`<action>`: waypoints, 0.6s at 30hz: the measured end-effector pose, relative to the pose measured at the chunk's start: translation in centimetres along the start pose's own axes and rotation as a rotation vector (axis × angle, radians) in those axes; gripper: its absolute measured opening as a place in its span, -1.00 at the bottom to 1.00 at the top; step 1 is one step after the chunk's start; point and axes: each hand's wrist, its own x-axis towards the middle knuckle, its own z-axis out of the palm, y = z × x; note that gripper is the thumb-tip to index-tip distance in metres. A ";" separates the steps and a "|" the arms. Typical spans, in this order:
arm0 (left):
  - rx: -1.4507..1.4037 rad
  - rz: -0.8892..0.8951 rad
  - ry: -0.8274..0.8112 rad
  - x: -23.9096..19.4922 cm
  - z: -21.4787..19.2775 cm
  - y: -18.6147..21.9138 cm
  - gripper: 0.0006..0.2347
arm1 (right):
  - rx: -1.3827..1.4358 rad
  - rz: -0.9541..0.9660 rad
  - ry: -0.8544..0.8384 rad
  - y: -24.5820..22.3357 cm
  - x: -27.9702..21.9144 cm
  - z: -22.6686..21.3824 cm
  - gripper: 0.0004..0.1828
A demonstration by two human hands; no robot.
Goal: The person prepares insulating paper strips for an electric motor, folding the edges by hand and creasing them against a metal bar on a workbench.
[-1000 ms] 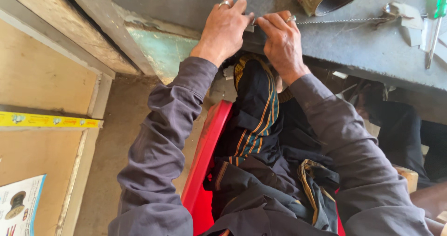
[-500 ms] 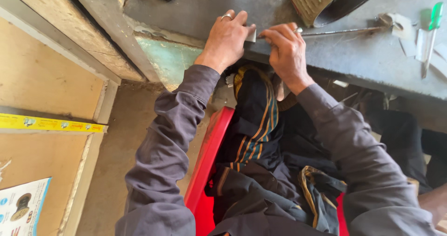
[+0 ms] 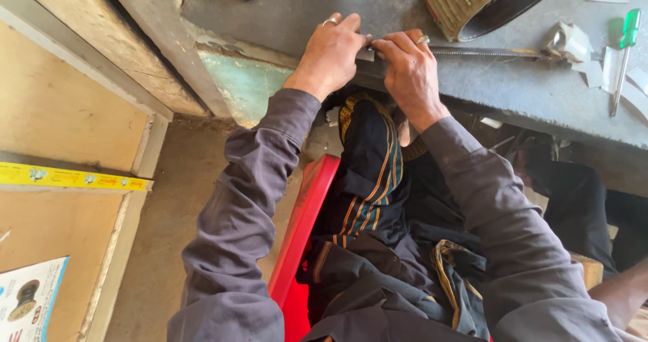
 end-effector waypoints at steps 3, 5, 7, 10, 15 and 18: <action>0.068 0.004 -0.012 0.1 0.6 0.1 -0.91 | -0.024 -0.036 -0.014 -0.3 -0.6 -0.6 -0.70; 0.057 0.015 0.024 0.0 0.8 0.1 -0.84 | -0.023 -0.048 -0.035 -0.5 -1.0 -1.0 -0.67; 0.057 0.020 0.040 0.0 0.8 0.2 -0.80 | -0.035 -0.082 -0.020 -0.8 -1.4 -1.2 -0.67; 0.074 0.012 0.013 -0.1 0.5 0.5 -0.80 | -0.042 -0.104 -0.016 -0.9 -1.8 -1.6 -0.64; 0.081 0.022 0.031 -0.4 -1.4 1.7 -0.62 | 0.095 0.009 -0.060 -0.2 -0.4 -3.0 -0.72; 0.016 -0.124 -0.057 -1.8 -1.5 2.7 -0.61 | 0.102 0.110 -0.035 0.2 0.2 -2.1 -0.80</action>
